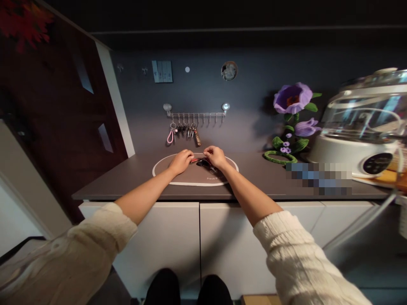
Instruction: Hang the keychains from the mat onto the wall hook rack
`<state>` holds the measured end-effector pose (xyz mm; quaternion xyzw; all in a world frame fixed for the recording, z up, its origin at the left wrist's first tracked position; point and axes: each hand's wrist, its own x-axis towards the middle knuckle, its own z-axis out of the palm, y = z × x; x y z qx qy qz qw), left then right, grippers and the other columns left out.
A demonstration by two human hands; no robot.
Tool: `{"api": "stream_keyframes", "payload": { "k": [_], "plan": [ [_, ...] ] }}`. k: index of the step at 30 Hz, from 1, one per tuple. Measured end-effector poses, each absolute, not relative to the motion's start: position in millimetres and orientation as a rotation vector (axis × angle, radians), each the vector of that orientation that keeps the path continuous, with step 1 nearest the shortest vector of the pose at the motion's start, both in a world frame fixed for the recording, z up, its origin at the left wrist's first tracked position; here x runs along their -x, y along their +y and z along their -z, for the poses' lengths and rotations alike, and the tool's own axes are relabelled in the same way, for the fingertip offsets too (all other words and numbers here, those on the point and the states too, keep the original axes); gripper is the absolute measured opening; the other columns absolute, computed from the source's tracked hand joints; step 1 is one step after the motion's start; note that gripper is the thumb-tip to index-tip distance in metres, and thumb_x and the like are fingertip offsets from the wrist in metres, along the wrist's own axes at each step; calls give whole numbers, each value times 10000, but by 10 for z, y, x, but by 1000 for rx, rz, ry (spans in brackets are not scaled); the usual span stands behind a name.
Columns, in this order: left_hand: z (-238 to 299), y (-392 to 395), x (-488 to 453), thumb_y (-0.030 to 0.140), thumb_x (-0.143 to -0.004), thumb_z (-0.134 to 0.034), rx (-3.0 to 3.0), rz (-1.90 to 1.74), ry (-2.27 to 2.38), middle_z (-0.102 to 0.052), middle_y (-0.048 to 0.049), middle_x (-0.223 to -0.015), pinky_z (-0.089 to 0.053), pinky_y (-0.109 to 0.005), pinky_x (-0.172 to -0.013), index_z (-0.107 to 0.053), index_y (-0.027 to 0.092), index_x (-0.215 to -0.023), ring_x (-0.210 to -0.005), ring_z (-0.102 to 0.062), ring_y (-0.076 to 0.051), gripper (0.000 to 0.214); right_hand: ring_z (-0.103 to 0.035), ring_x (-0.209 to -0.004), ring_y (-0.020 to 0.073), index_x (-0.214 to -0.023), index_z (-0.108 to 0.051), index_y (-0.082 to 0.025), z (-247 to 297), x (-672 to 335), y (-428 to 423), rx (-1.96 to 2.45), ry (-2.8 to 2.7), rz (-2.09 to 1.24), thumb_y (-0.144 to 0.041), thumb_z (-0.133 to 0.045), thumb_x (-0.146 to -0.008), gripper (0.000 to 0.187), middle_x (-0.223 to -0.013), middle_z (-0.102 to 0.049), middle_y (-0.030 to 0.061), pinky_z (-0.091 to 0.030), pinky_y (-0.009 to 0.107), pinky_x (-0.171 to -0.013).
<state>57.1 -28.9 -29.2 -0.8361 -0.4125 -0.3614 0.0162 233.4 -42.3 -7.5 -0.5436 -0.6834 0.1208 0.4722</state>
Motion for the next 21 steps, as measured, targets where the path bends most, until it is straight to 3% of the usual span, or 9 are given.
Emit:
{"api": "stream_keyframes", "payload": {
  "k": [8,21],
  "plan": [
    [292,-288,-564,210,-846,-395,2608,1109,-1257,-562,-50,-868,-389,-271,-784,-583,181,-822,-843,-513,-157,192,-520,-593,105,-769,-685,-184,130,-2429,-433,1494,-1931,-71,-313,-595,-740,159,-671,-648,16,-336,196,-561],
    [280,-282,-575,226,-829,-432,2645,1129,-1272,-573,-48,-879,-391,-275,-780,-592,180,-803,-828,-515,-156,168,-532,-585,115,-766,-713,-174,111,-2437,-381,1560,-2044,50,-267,-568,-763,172,-673,-670,37,-326,199,-544]
  ]
}}
